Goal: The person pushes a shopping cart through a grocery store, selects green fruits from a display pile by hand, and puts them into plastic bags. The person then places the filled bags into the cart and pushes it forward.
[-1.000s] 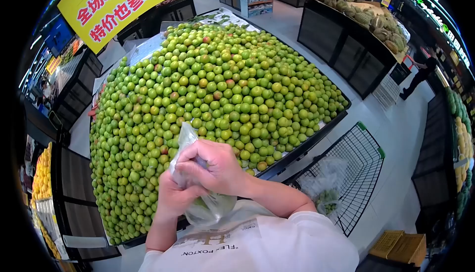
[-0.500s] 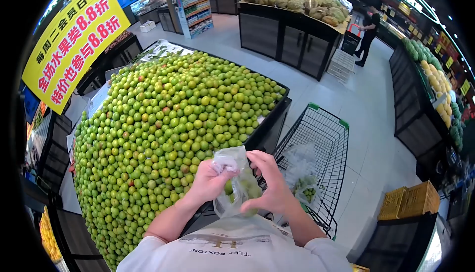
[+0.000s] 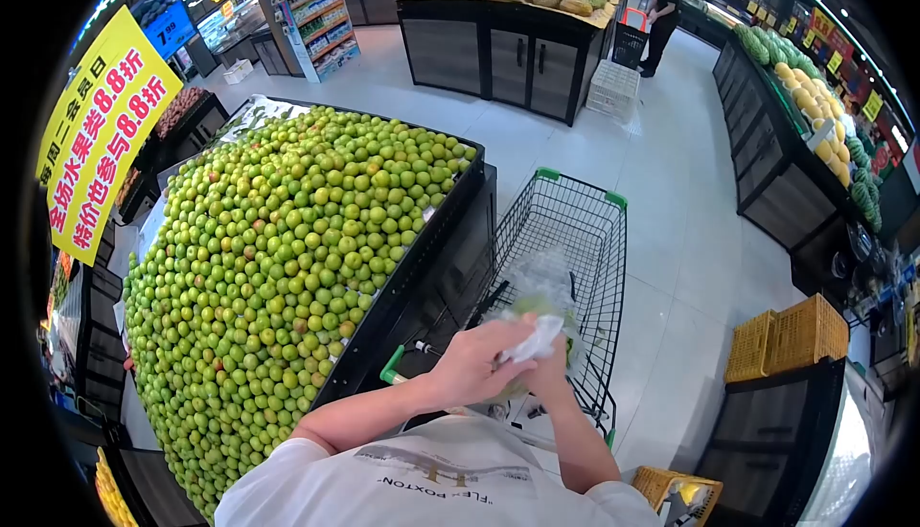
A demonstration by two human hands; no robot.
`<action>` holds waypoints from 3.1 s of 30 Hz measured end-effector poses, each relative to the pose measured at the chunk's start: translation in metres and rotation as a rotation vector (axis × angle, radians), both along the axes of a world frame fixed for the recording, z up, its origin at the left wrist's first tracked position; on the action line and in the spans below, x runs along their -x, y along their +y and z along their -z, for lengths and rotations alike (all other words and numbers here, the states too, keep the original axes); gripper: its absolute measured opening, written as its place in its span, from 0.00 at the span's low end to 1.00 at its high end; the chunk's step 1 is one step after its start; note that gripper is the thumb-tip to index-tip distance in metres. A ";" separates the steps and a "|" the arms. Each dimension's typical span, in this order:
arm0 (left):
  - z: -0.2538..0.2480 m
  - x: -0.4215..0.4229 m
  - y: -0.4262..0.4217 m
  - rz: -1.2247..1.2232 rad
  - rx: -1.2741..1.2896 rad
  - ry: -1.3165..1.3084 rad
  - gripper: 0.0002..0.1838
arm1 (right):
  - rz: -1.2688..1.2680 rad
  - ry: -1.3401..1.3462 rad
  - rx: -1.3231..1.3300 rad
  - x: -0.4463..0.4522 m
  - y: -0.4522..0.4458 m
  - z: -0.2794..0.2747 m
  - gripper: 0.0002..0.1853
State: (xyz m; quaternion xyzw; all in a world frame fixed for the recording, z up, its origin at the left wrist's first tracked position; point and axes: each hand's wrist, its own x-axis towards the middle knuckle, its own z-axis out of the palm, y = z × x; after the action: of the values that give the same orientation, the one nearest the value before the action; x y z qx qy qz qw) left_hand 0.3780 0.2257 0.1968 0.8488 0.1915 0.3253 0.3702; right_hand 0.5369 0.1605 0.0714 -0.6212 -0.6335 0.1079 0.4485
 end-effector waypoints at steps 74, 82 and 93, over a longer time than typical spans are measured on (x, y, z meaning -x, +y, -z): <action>0.206 0.077 0.057 -0.448 0.034 0.877 0.11 | 0.300 -0.057 0.463 -0.067 -0.143 0.094 0.20; 0.202 0.054 0.065 -0.331 0.068 1.004 0.15 | 0.606 -0.153 0.408 -0.045 -0.163 0.082 0.15; 0.199 0.035 0.077 -0.314 0.116 1.042 0.19 | 0.600 -0.223 0.178 -0.077 -0.138 0.086 0.06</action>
State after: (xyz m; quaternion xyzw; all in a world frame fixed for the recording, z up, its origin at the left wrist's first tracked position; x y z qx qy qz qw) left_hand 0.3430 0.3026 -0.0022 0.8371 0.4914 -0.0981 0.2194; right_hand 0.6140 0.0230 -0.0143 -0.8248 -0.4558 -0.0427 0.3319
